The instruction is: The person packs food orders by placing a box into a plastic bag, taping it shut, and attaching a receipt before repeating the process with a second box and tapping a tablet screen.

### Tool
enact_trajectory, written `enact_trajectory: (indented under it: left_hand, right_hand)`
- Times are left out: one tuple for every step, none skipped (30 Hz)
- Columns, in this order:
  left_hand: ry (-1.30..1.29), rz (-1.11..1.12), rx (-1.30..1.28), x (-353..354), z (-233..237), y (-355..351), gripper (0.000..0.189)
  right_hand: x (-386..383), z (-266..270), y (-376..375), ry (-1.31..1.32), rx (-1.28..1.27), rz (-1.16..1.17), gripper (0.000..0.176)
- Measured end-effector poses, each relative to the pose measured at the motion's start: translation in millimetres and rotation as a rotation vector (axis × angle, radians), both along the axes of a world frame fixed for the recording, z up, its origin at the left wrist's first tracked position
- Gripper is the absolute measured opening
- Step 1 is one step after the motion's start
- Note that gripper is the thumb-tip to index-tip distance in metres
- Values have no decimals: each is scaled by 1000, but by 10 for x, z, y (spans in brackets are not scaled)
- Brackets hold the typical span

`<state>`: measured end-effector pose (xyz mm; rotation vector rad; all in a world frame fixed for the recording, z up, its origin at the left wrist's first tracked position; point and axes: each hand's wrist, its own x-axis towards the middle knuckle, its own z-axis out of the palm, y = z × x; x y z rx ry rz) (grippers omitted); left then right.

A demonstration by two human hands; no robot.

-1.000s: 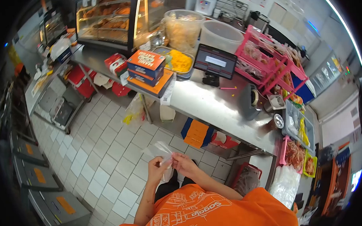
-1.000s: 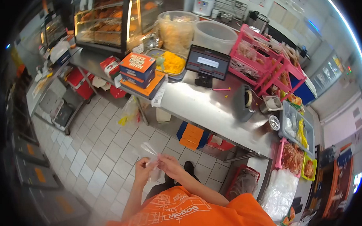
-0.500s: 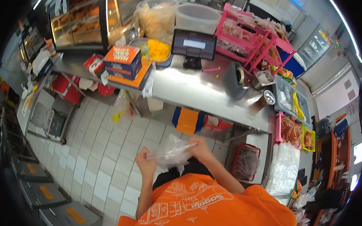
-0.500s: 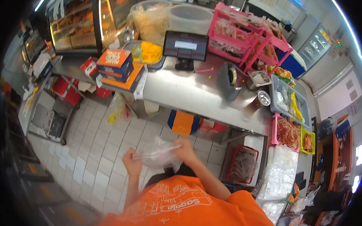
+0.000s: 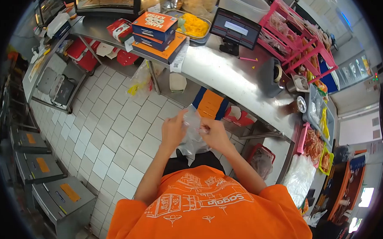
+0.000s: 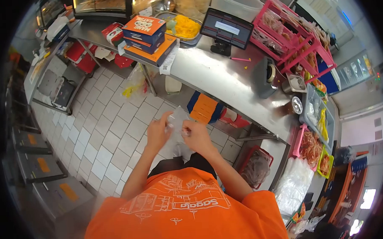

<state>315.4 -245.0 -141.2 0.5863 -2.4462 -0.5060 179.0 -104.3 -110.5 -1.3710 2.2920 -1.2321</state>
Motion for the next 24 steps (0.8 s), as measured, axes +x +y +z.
enact_trajectory:
  left_hand:
    - [-78,52,187,8,-267,-198,44]
    - [-150,102,376,22,-394,-401,36]
    - [-158,201,207,66,-289,-618,31]
    - [-182,298,45,157,-87,-767,27]
    - [-157,397,53,222,418,-850,27]
    - [-132,498,60,296,816,-901,27]
    - [-152,508,65,480,798,-805,27]
    - [403,400,451,710,775,-625,23]
    - [444,368,449,851,584,-504,23]
    - [484,334,447,989,393,-386,24]
    - [-19,437,80,1149,-269,-240,22]
    - [-831,349,362,1427,-950,-82,22]
    - [-806,269,572,1752,-1317,108,22]
    - [-781,275,527,1622,-1309,-211,22]
    - [-585,282,620,1362,-1316,-498,20]
    - [-439,281,766,1362,-1328,-368,19]
    - [-351,295,941,1683,-1262,21,19]
    - [294,415,1552,1456,-1004,10,19]
    - [471,408,1703,1345,-1025,-229,19]
    - [641,408,1864,1348,-1050,-347,18]
    - [640,407,1867,1339,-940,-427,18]
    - [589,333,1902,1323,-705,-514,17]
    - [527,266,1938,1340,-463,-557,16]
    - [455,198,1974,1340,-330,-576,17]
  right_hand:
    - [50,50,-83,102,128,80,7]
    - [-155,-194,-91,248,218,-16,9]
    - [-470,-415,-88,393,304,-116,13]
    - [-698,-303,-55,419,312,-137,13]
    - [-839,-94,-123,446,320,-148,13]
    - [-948,177,-183,489,243,-189,14]
    - [-894,488,-151,524,87,-231,15]
    - [-725,773,-59,562,-118,-238,15]
    - [-447,821,84,589,-284,-183,16]
    - [-319,474,166,572,-254,-70,17]
    - [-262,-296,219,499,-8,106,18]
    - [-266,-845,463,318,241,210,19]
    - [-271,-1392,708,139,538,294,21]
    - [-277,-1923,944,12,819,357,22]
    - [-332,-1717,746,4,702,188,23]
    - [-394,-1544,562,-7,566,28,24]
    - [-70,-1381,771,-112,388,-276,25]
    - [-200,-1605,695,-834,391,-447,29]
    - [-301,-1554,518,-832,373,-442,29]
    - [-285,-1429,483,-1242,257,-292,26]
    - [-301,-1264,439,-1633,125,-120,23]
    - [-308,-966,332,-1625,123,-118,23]
    - [-237,-599,245,-1651,-119,-91,21]
    - [-225,-418,184,-1666,-366,-69,19]
